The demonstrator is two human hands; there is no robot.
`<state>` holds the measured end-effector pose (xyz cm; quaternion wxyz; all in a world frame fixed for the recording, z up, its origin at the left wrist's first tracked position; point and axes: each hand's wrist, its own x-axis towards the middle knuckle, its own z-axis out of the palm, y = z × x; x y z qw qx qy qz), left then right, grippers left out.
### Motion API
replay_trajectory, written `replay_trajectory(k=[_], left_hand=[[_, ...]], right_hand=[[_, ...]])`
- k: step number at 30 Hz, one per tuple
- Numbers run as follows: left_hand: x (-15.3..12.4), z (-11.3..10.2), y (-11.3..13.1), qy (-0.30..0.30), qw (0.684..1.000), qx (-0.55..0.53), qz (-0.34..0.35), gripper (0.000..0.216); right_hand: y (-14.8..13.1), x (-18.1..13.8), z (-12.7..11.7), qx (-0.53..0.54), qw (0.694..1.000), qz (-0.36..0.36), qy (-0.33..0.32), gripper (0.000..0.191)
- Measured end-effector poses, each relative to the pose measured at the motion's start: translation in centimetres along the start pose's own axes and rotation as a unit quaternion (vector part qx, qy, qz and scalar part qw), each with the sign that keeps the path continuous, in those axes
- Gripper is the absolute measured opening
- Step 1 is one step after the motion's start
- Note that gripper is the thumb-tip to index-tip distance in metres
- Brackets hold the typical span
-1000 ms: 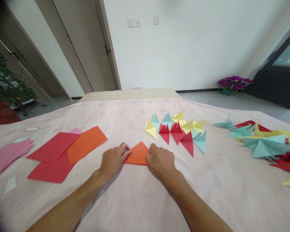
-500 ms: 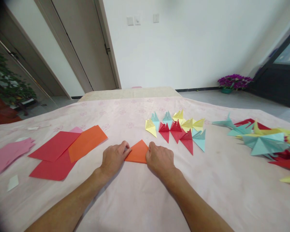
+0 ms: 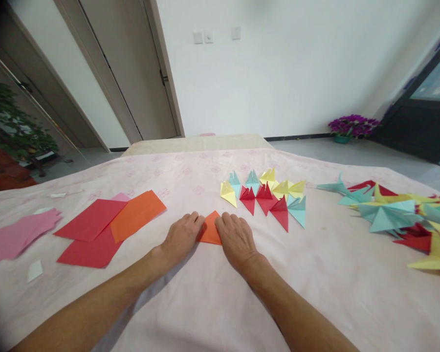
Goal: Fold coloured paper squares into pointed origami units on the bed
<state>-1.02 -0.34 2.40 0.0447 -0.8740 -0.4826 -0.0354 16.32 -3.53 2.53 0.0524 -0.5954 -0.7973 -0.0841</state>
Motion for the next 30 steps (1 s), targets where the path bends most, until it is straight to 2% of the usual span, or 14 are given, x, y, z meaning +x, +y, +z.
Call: replay_trajectory(k=[6,16,26,30], left_hand=[[-0.3,-0.5,1.4,0.004,0.998,-0.023,-0.065,0.045],[-0.7,0.2,1.0,0.016,0.995,-0.05,-0.083,0.043],[-2.6,1.1,-3.9,0.038,0.996,-0.032,-0.08,0.03],[-3.5,1.5,-5.4,0.058,0.995,-0.025,-0.076,0.026]], right_hand=[[0.0,0.2,0.1,0.022,0.998,0.019,-0.063,0.019],[-1.6,-1.1,-0.1,-0.026,0.999,0.02,-0.03,0.023],[3.5,-3.3,-0.1,-0.065,0.998,0.007,-0.017,0.029],[5.3,-4.0,0.1,-0.034,0.999,0.011,-0.024,0.029]])
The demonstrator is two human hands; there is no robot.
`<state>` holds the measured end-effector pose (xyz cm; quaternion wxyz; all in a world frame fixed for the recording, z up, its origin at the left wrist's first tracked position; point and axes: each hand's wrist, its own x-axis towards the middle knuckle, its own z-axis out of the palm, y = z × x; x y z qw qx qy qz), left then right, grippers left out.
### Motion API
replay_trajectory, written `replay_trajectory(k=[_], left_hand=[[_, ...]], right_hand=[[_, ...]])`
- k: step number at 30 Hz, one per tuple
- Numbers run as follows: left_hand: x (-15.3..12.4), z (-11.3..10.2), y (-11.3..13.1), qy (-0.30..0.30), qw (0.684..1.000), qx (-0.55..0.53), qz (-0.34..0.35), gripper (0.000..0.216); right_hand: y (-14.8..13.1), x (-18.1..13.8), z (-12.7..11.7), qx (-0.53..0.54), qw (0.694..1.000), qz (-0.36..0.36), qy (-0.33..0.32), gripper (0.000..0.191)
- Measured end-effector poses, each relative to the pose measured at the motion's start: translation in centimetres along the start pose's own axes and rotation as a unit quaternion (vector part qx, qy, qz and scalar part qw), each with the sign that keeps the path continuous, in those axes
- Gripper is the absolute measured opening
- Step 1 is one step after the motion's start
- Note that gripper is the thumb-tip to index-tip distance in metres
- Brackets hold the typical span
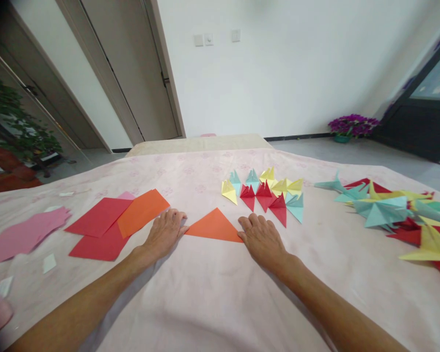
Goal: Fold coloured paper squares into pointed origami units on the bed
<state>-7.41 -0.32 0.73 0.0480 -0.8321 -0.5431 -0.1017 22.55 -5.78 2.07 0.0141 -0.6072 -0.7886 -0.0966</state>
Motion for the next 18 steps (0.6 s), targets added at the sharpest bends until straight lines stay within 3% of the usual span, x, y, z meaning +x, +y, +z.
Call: replay_trajectory(k=[5,9,12,15,18], left_hand=[[0.1,0.1,-1.2,0.031,0.993,-0.115,-0.015,0.017],[0.6,0.1,-0.3,0.05,0.974,-0.219,-0.035,0.022],[0.7,0.1,1.6,0.029,0.978,-0.206,0.019,0.045],[0.8,0.1,3.1,0.033,0.983,-0.177,0.041,0.072],[1.0,-0.2,3.6,0.065,0.981,-0.171,0.056,0.082]], right_hand=[[2.0,0.4,-0.5,0.174,0.984,0.017,-0.03,0.03],[1.0,1.2,-1.4,0.278,0.955,0.083,-0.054,0.03],[-0.8,1.4,-1.5,0.271,0.953,0.13,-0.038,0.03],[-2.2,1.3,-1.2,0.269,0.957,0.113,0.0,0.029],[-2.9,0.8,-1.0,0.264,0.96,0.069,0.056,0.025]])
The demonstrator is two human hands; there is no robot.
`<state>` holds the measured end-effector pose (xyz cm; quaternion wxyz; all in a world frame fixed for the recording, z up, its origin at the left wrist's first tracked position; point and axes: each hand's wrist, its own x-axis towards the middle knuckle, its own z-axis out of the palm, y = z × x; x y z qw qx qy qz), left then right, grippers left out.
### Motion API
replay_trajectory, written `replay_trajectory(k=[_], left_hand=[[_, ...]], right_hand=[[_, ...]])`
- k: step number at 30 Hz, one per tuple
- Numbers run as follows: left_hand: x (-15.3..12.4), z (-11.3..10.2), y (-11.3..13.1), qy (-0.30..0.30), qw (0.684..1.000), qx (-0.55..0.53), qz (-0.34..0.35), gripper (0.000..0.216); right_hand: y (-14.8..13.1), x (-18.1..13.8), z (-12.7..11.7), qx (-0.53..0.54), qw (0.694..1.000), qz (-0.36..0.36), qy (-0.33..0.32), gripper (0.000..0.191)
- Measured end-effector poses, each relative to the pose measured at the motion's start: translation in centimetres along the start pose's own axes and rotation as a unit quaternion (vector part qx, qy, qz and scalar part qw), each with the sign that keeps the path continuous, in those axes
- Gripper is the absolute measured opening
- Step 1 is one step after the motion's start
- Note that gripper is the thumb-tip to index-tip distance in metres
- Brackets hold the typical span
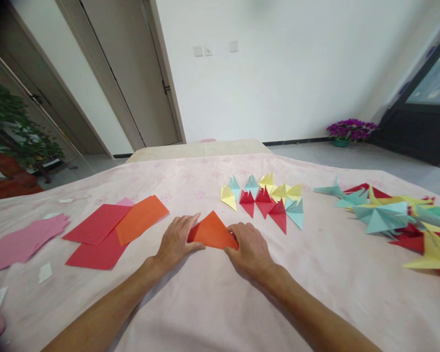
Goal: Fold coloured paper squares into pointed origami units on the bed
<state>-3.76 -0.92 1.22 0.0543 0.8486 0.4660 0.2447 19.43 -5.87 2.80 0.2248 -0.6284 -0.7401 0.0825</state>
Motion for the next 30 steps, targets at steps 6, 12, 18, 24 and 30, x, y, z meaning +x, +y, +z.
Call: replay_trajectory(k=[6,12,18,24,30], left_hand=[[0.2,-1.1,0.5,0.056,0.994,-0.078,0.047,0.047],[-0.3,-1.8,-0.8,0.048,0.963,-0.257,0.069,0.019],[-0.9,-0.9,-2.4,0.063,0.931,-0.36,-0.018,0.011],[-1.2,-0.9,-2.8,0.005,0.946,-0.323,-0.027,0.017],[-1.4,-2.6,-2.5,-0.012,0.983,-0.075,0.166,0.029]], right_hand=[[-1.6,-1.6,0.0,-0.038,0.989,-0.144,0.028,0.015],[-1.4,-1.6,-2.5,0.065,0.956,-0.278,-0.067,0.03],[0.6,-0.5,-3.4,0.034,0.954,-0.296,-0.046,0.046],[0.0,0.2,-0.5,-0.078,0.949,-0.306,-0.003,0.024],[0.9,0.4,0.2,-0.084,0.946,-0.313,0.017,0.025]])
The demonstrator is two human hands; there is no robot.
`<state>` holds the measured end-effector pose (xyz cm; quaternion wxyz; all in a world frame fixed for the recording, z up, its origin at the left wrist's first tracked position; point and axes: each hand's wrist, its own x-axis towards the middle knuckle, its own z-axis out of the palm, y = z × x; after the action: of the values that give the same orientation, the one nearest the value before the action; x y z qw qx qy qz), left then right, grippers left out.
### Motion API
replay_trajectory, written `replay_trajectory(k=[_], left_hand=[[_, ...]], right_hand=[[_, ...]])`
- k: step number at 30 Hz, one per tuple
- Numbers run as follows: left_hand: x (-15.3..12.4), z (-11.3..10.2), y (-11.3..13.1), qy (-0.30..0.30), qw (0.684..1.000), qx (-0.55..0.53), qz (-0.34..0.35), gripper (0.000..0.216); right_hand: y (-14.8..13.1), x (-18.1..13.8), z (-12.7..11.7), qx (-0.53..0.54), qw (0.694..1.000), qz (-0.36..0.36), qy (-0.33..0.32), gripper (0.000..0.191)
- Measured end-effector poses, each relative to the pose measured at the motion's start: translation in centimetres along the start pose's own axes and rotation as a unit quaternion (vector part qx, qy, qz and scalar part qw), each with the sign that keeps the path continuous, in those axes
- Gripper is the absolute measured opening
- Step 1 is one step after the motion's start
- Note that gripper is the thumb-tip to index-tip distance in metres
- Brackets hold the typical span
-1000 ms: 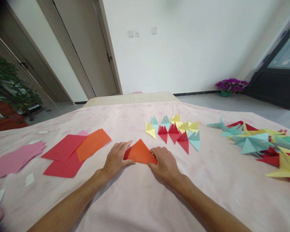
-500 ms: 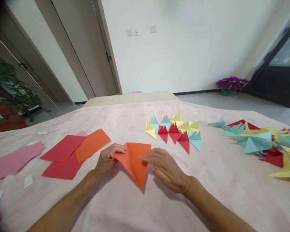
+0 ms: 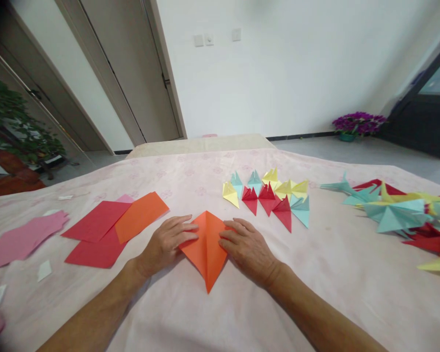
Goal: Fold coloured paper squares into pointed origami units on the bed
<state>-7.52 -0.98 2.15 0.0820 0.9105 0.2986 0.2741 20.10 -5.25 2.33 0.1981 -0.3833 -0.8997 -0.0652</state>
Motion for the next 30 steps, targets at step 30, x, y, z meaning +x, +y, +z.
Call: replay_trajectory(k=[30], left_hand=[[0.9,0.9,0.2,0.0,0.957,0.013,-0.29,0.036]], right_hand=[[-1.2,3.6,1.2,-0.028,0.934,0.336,-0.115,0.027]])
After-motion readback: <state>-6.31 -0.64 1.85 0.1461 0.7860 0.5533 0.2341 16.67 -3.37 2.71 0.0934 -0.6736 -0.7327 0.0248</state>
